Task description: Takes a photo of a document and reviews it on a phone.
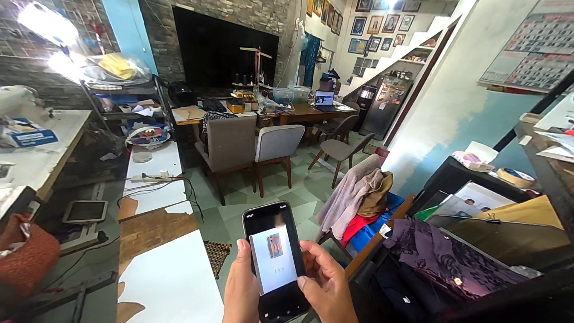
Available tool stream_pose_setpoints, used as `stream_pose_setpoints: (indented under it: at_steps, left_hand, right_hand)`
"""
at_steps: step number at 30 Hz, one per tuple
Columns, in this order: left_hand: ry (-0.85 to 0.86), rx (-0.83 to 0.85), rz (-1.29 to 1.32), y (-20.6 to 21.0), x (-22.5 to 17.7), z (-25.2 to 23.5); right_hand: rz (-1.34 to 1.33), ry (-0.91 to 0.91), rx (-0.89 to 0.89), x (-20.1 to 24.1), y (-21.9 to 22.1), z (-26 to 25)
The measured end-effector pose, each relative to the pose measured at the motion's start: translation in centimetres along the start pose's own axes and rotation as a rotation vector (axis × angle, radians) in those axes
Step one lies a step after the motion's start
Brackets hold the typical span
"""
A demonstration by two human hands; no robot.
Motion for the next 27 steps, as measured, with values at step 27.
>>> stream_pose_setpoints:
  at_steps: [27]
  left_hand:
    - [0.032,-0.106,0.160,0.0,-0.1,1.6]
  right_hand:
    - [0.580,-0.121,-0.290,1.6,3.3,2.5]
Point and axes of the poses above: each hand's wrist, its own z-axis away from the middle knuckle, its own y-axis out of the palm, x = y × z, the point moved 8 cm from there along -z, towards the middle knuckle, and after that the axes turned 12 degrees about y, right-handed, at the moved point
